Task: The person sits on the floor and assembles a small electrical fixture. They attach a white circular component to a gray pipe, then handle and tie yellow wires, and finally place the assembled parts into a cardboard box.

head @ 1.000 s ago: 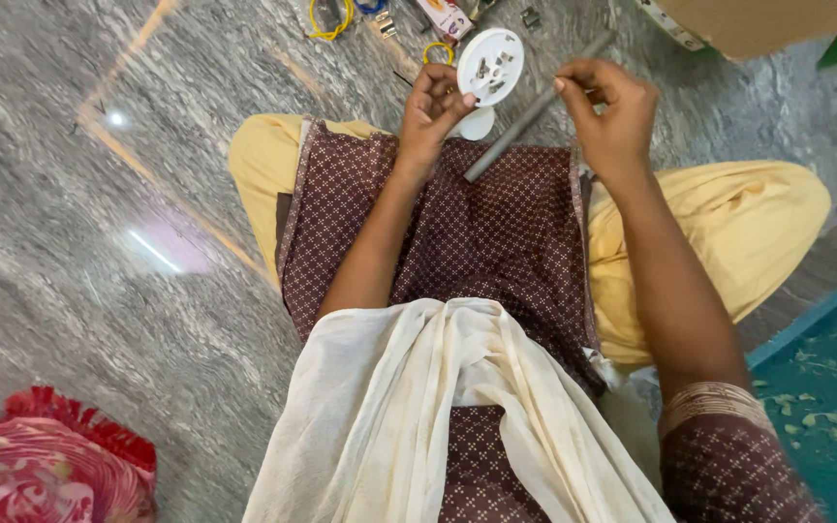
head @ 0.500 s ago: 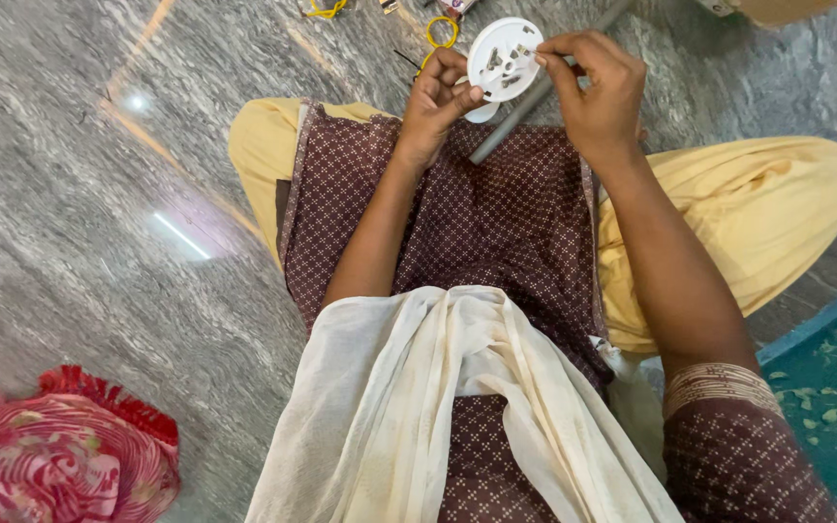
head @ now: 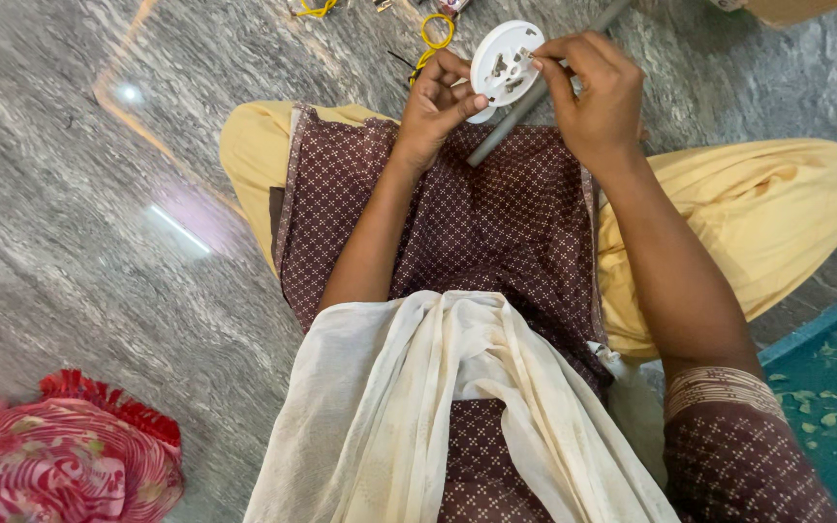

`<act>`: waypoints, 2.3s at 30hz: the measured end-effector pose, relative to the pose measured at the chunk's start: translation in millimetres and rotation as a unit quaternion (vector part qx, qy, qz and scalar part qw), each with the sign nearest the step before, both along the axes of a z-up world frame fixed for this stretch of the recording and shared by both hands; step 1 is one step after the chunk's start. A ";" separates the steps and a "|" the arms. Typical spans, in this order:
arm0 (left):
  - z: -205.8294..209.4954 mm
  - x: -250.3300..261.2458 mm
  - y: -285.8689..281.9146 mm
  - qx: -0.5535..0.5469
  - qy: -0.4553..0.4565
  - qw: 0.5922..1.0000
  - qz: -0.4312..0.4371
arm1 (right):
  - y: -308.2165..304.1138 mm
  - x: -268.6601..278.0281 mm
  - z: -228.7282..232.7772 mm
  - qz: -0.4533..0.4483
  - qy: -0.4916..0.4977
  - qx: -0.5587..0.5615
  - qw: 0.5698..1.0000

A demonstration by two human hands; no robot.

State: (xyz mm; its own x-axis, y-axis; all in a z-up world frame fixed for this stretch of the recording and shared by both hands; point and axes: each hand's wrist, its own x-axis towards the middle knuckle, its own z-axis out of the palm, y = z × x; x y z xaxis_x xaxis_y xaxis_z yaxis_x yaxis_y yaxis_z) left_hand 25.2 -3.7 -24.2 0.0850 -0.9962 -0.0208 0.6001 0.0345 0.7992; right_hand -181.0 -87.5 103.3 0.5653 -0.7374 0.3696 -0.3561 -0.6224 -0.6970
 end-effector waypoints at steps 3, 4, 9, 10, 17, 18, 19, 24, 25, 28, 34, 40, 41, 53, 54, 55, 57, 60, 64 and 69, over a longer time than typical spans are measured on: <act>-5.0 -0.7 0.1 -0.002 -0.017 1.000 0.006 | -1.1 -0.4 -3.6 -0.002 0.015 0.001 1.000; -7.1 -1.0 0.1 -0.002 -0.028 1.000 0.007 | -1.3 -1.2 -5.8 -0.005 0.018 0.001 1.000; -15.3 -3.2 -2.7 -0.003 -0.019 1.000 0.000 | -7.1 0.5 -26.9 -0.017 0.042 -0.007 0.999; -15.5 -3.8 -2.2 -0.009 -0.037 0.999 0.005 | -6.8 -0.2 -29.5 -0.019 0.039 -0.005 0.999; -6.9 -5.3 -1.0 -0.030 -0.145 0.989 0.012 | -3.1 0.0 -35.1 -0.024 0.001 0.034 0.999; -4.8 -5.2 -0.8 -0.031 -0.158 0.987 0.014 | -3.4 0.8 -36.8 -0.025 -0.007 0.048 0.999; -2.7 -5.1 -0.5 -0.039 -0.169 0.985 0.015 | -3.7 1.9 -38.6 -0.025 -0.005 0.045 0.999; 3.8 -7.3 -0.7 -0.036 -0.177 0.983 0.019 | -2.1 3.9 -41.3 -0.024 0.010 0.035 0.999; 4.8 -6.7 -0.7 -0.037 -0.194 0.980 0.020 | -2.1 4.5 -41.5 -0.018 0.012 0.018 1.000; 6.9 -6.7 -0.9 -0.046 -0.219 0.974 0.020 | -1.4 5.9 -44.5 -0.010 0.017 0.003 1.000; 6.6 -6.1 -1.6 -0.060 -0.236 0.970 0.022 | -0.8 7.5 -66.3 -0.025 0.016 0.086 0.996; -2.0 -8.4 -2.0 -0.046 -0.202 0.978 0.015 | -10.4 7.5 -90.6 -0.025 -0.001 0.212 0.977; -4.1 -8.4 -1.9 -0.048 -0.180 0.982 0.015 | -10.4 7.0 -90.7 -0.021 -0.012 0.225 0.974; -11.4 -9.8 -2.8 -0.032 -0.139 0.989 0.031 | -9.2 4.0 -75.5 0.008 -0.107 0.312 0.944; -11.3 -9.6 -2.6 -0.033 -0.142 0.989 0.033 | -8.4 4.0 -77.1 0.010 -0.099 0.293 0.951; -11.2 -9.2 -2.0 -0.033 -0.142 0.989 0.029 | -8.4 3.8 -79.5 0.009 -0.097 0.302 0.948; -11.2 -8.5 -1.6 -0.034 -0.142 0.989 0.019 | -9.6 3.0 -86.2 0.005 -0.093 0.318 0.944; -11.2 -9.4 -2.2 -0.056 -0.144 0.988 0.013 | -12.6 0.7 -96.3 -0.013 -0.077 0.349 0.934; -9.1 -10.6 -3.0 -0.052 -0.140 0.988 0.027 | -14.3 1.2 -95.7 -0.020 -0.070 0.348 0.935; -7.3 -11.3 -3.1 -0.041 -0.146 0.987 0.048 | -13.3 2.4 -81.1 0.034 -0.112 0.326 0.938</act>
State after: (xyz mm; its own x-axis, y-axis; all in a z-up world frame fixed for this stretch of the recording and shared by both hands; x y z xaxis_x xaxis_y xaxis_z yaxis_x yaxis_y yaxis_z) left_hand 13.9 -6.8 -31.5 0.1701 -0.9804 0.0995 0.3347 0.1525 0.9299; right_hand -178.5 -100.8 22.2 0.5819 -0.8126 -0.0318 -0.1299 -0.0543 -0.9900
